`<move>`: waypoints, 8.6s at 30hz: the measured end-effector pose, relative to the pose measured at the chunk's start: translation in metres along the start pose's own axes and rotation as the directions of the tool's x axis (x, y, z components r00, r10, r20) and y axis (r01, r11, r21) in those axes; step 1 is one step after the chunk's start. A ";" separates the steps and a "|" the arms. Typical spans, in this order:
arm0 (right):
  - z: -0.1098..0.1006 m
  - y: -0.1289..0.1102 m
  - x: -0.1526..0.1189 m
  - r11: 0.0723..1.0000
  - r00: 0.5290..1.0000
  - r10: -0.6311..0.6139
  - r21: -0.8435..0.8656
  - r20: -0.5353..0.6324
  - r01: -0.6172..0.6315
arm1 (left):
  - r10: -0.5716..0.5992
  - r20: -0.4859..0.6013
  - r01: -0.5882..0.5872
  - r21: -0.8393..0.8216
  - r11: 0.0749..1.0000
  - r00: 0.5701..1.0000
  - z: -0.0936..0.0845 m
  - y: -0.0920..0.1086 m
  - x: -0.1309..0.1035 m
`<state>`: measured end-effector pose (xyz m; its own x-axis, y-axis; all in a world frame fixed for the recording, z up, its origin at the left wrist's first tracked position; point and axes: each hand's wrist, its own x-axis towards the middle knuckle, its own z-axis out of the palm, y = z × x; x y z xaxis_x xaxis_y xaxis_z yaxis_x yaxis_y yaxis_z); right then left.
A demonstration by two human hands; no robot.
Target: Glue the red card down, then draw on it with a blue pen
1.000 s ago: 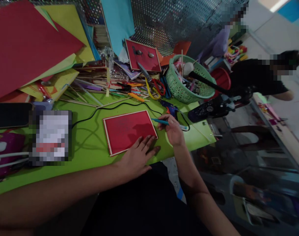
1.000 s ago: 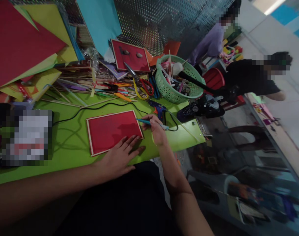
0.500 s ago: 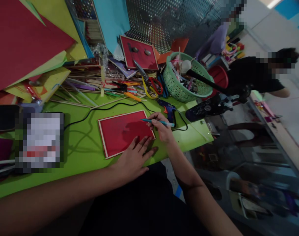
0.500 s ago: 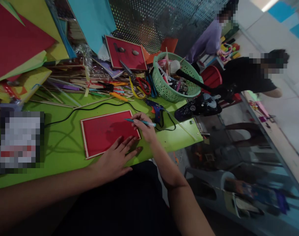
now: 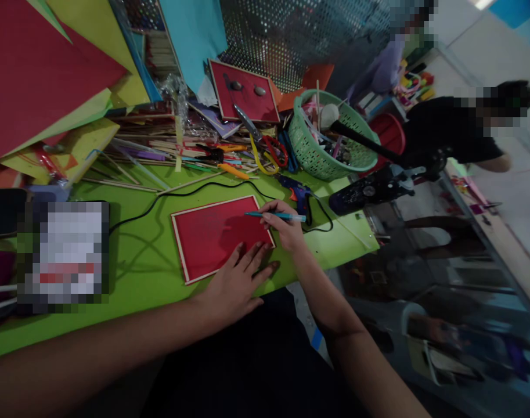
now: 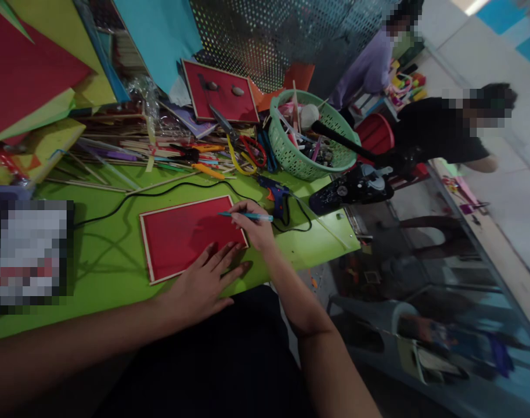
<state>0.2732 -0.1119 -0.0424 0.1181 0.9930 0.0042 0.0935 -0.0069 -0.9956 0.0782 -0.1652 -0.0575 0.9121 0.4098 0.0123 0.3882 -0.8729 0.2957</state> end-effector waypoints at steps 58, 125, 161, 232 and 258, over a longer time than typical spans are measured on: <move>0.006 -0.003 0.006 0.976 0.997 -0.025 -0.214 0.073 0.040 | -0.010 0.019 0.010 -0.026 1.000 1.000 0.000 0.001 0.002; 0.001 -0.001 0.008 0.964 0.996 -0.085 -0.253 -0.027 0.075 | -0.012 -0.001 0.012 -0.012 1.000 1.000 0.001 0.001 0.000; -0.001 0.000 0.009 0.985 0.982 -0.128 -0.134 -0.139 0.109 | -0.004 -0.002 0.004 0.026 1.000 1.000 0.002 0.001 0.000; 0.008 -0.003 0.004 0.958 0.988 -0.118 -0.252 0.103 0.141 | -0.005 -0.001 0.005 0.010 1.000 1.000 0.001 0.001 0.000; 0.004 -0.007 0.002 0.962 0.993 -0.116 -0.247 0.021 0.118 | 0.011 -0.023 -0.010 0.011 1.000 1.000 -0.003 0.000 -0.001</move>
<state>0.2690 -0.1092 -0.0362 0.0856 0.9894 0.1177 0.3481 0.0810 -0.9340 0.0772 -0.1649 -0.0543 0.9129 0.4065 0.0378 0.3801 -0.8800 0.2847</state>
